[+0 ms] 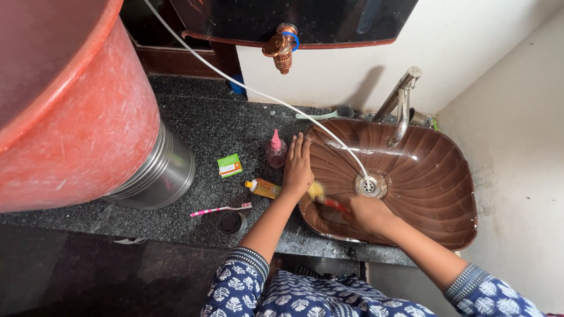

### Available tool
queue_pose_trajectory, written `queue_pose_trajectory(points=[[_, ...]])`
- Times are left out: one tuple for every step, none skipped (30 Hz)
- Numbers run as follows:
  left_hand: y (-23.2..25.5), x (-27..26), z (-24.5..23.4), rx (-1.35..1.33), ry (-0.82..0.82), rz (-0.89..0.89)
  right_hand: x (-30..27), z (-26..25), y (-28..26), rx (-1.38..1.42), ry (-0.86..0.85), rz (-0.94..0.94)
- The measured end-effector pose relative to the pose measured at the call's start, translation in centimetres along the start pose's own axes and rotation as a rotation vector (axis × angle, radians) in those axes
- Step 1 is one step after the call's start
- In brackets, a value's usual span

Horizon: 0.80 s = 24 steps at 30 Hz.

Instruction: The person scrubs a brown, leaf-shaped sink with a sponge under running water. They repeatedly scrub the basin and the drain area, then rinse the sponge and continue scrubbing.

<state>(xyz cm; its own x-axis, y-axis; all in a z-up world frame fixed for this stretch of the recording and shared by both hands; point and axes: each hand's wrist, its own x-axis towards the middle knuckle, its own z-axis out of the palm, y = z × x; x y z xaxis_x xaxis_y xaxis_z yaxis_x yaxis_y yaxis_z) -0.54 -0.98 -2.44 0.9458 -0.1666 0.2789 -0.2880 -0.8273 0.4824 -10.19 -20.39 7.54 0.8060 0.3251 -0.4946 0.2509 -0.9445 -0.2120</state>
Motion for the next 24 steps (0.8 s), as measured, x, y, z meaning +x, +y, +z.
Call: queue_pose_trajectory(points=[[-0.1,0.0,0.1,0.002,-0.002,0.007,-1.1,-0.4,-0.2,-0.006,-0.047,-0.008],[-0.2,0.0,0.2,0.005,-0.004,0.014,-2.4,-0.8,-0.1,-0.013,-0.093,-0.015],[-0.3,0.0,0.3,0.008,-0.004,0.021,-3.0,-1.2,-0.1,-0.019,-0.139,-0.025],[-0.2,0.0,0.3,0.042,0.004,0.044,-3.1,-1.4,-0.3,-0.048,-0.151,-0.008],[-0.1,0.3,0.2,0.079,0.013,0.07,-2.8,-1.6,-0.6,-0.076,-0.16,0.008],[0.2,0.4,0.0,0.116,0.023,0.096,-2.5,-1.5,-0.8,-0.105,-0.169,0.024],[0.5,0.6,-0.3,0.189,-0.024,0.128,-1.7,-1.3,-1.0,-0.112,-0.117,0.023],[0.9,0.6,-0.8,0.262,-0.072,0.16,-0.6,-0.9,-1.3,-0.119,-0.066,0.022],[1.2,0.8,-1.4,0.336,-0.12,0.19,0.6,-0.3,-1.4,-0.127,-0.016,0.02],[1.5,0.8,-2.0,0.395,-0.256,0.185,2.2,0.2,-1.3,-0.128,0.01,0.053],[1.9,0.5,-2.3,0.451,-0.393,0.179,4.0,0.7,-0.9,-0.132,0.033,0.086],[2.0,0.3,-2.4,0.505,-0.531,0.172,5.9,1.2,-0.4,-0.135,0.056,0.119],[2.1,0.5,-2.2,0.576,-0.481,0.194,7.8,1.6,0.3,-0.151,0.184,0.09],[2.3,0.8,-1.6,0.647,-0.43,0.216,9.5,2.0,1.0,-0.167,0.312,0.059],[2.1,1.0,-1.0,0.722,-0.378,0.237,11.2,2.4,1.4,-0.159,0.362,0.095],[2.0,0.9,-0.4,0.754,-0.394,0.239,12.8,2.8,1.8,-0.151,0.411,0.131],[1.8,0.8,0.1,0.787,-0.411,0.243,14.1,3.3,2.1,-0.142,0.462,0.169],[1.5,0.8,0.5,0.819,-0.427,0.248,15.3,3.8,2.1,-0.193,0.463,0.159],[1.3,0.8,0.8,0.814,-0.463,0.241,16.1,4.5,2.3,-0.245,0.46,0.155],[1.1,0.9,1.0,0.808,-0.5,0.234,16.7,5.2,2.5,-0.297,0.457,0.151],[1.1,0.7,1.3,0.801,-0.537,0.23,16.9,5.8,2.7,-0.299,0.47,0.149],[1.1,0.6,1.6,0.809,-0.52,0.233,16.9,6.3,2.8,-0.301,0.483,0.147],[1.1,0.8,1.7,0.818,-0.5,0.235,16.9,6.4,2.7,-0.303,0.5,0.144],[1.1,0.8,1.7,0.828,-0.479,0.237,16.4,6.3,2.7,-0.3,0.491,0.138]])
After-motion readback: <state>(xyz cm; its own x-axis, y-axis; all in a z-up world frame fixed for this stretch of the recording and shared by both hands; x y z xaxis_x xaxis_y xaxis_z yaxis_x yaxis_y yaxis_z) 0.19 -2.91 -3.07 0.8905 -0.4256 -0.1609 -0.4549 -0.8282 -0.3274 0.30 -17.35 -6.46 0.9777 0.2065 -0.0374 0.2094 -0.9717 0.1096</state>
